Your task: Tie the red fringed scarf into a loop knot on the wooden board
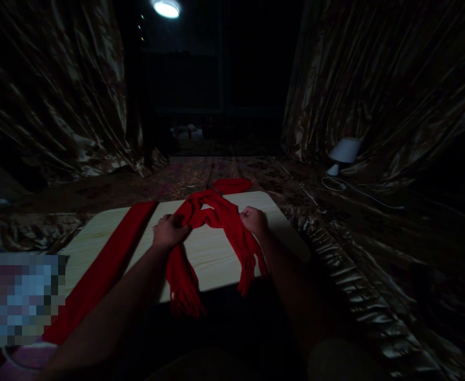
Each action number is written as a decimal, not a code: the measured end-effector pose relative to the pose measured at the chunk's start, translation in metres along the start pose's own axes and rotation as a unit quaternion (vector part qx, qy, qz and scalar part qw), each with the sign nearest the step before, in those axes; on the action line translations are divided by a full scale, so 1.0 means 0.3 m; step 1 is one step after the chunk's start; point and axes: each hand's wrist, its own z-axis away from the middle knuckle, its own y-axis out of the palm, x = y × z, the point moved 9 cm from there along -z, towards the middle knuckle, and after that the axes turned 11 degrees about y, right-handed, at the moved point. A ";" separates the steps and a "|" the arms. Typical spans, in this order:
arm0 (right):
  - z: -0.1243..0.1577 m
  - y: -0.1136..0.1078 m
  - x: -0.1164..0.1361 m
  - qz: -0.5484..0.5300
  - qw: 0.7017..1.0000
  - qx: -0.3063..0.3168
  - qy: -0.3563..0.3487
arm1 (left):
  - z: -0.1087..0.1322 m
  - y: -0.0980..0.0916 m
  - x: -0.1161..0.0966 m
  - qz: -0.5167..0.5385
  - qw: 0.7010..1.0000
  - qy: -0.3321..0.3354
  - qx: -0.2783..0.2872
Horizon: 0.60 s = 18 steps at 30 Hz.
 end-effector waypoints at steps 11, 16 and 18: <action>0.127 0.412 0.623 0.145 0.918 0.253 -0.268 | 0.017 -0.029 0.124 0.080 0.985 -0.138 -0.063; 0.089 0.477 0.623 0.221 0.909 0.300 -0.189 | 0.023 -0.038 0.153 0.108 0.976 -0.154 -0.109; 0.097 0.477 0.614 0.222 0.902 0.330 -0.168 | 0.020 -0.034 0.156 0.116 0.974 -0.160 -0.113</action>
